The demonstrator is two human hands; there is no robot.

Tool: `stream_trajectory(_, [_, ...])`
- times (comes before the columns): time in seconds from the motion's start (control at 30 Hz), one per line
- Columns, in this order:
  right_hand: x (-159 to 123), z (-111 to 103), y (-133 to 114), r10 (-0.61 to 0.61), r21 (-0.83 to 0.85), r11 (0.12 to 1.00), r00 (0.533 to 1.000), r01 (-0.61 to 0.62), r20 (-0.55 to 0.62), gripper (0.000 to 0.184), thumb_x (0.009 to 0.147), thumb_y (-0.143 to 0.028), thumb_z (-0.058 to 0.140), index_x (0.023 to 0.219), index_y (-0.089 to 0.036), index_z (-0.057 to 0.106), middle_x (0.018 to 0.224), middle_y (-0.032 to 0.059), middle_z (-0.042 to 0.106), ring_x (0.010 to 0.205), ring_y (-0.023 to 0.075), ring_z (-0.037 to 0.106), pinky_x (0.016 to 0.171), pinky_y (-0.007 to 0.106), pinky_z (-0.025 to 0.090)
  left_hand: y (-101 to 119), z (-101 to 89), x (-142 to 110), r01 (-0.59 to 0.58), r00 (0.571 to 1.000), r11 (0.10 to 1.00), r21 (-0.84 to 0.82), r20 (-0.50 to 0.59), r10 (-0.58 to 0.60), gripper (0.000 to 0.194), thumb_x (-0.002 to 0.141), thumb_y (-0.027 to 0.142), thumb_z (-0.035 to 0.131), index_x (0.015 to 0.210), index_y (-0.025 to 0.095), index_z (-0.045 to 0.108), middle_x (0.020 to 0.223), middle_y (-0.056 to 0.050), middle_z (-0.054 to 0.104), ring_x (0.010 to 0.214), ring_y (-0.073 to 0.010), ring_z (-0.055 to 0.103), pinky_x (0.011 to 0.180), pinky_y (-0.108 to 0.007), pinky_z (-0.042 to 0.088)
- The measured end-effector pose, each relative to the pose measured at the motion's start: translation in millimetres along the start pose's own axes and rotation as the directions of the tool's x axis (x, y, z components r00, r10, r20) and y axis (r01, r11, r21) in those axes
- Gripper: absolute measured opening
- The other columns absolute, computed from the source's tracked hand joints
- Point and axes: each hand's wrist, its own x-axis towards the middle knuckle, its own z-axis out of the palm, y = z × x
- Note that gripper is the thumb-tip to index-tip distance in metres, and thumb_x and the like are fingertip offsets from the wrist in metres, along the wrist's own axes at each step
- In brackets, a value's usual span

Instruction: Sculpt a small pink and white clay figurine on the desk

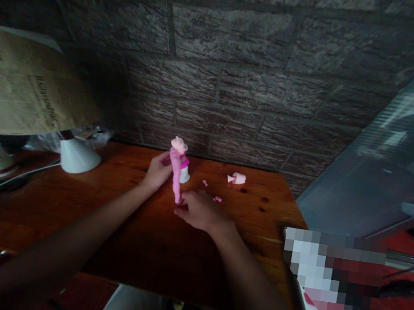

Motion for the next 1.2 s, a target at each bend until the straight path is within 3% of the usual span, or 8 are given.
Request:
stream_trajectory(0.17, [-2,0,-2,0.027,-0.013,1.000,1.000,-0.027,0.008,0.008,0.079,-0.024,0.070,0.082,-0.016,0.068,0.077,0.0033,0.069,0.071,0.0154,0.061,0.063,0.025,0.036,-8,-1.8,2,0.047,0.997,0.999,-0.008,0.059,-0.046,0.029,0.060,0.031,0.079,0.081,0.013,0.069,0.079,-0.004,0.073,0.075,-0.0181,0.066,0.074,-0.031,0.051])
stream_trajectory(0.33, [-1,0,-2,0.023,0.004,1.000,1.000,-0.023,0.014,0.009,0.079,-0.024,0.069,0.085,-0.017,0.069,0.078,0.0030,0.070,0.071,0.0150,0.061,0.063,0.024,0.037,-5,0.1,2,-0.037,0.999,0.999,-0.004,0.005,0.037,0.031,0.063,0.030,0.077,0.089,0.014,0.070,0.087,-0.005,0.074,0.079,-0.0176,0.066,0.077,-0.030,0.051])
stream_trajectory(0.53, [-1,1,-3,0.029,-0.023,0.999,0.999,-0.028,0.026,0.009,0.081,-0.025,0.068,0.081,-0.016,0.069,0.078,0.0037,0.070,0.070,0.0148,0.060,0.063,0.025,0.037,-13,1.2,2,0.012,0.995,0.997,0.082,0.099,-0.020,0.025,0.063,0.029,0.077,0.081,0.013,0.072,0.075,-0.003,0.071,0.069,-0.0149,0.063,0.067,-0.027,0.049])
stream_trajectory(0.73, [0,2,-1,0.016,-0.006,1.000,1.000,-0.015,0.016,0.009,0.080,-0.025,0.068,0.082,-0.016,0.068,0.079,0.0028,0.070,0.069,0.0143,0.060,0.063,0.025,0.036,-10,-1.8,1,0.052,0.994,0.998,0.027,0.090,-0.054,0.026,0.062,0.031,0.078,0.080,0.013,0.072,0.074,-0.004,0.072,0.067,-0.0161,0.064,0.065,-0.028,0.051])
stream_trajectory(0.93, [-2,0,-5,0.024,-0.013,1.000,1.000,-0.024,0.020,0.009,0.081,-0.024,0.068,0.086,-0.016,0.068,0.082,0.0047,0.071,0.074,0.0156,0.061,0.064,0.025,0.037,-5,-0.7,-1,-0.042,0.999,0.997,0.059,0.021,0.041,0.029,0.063,0.029,0.078,0.087,0.014,0.072,0.082,-0.004,0.073,0.072,-0.0163,0.065,0.072,-0.029,0.052])
stream_trajectory(1.2, [-2,-1,-7,0.012,-0.002,1.000,1.000,-0.012,0.017,0.007,0.081,-0.022,0.067,0.082,-0.016,0.068,0.078,0.0036,0.070,0.069,0.0141,0.060,0.060,0.024,0.035,-10,0.1,-2,0.061,0.990,0.998,0.002,0.130,-0.061,0.029,0.063,0.027,0.077,0.088,0.014,0.072,0.082,-0.006,0.074,0.072,-0.0178,0.067,0.069,-0.029,0.052])
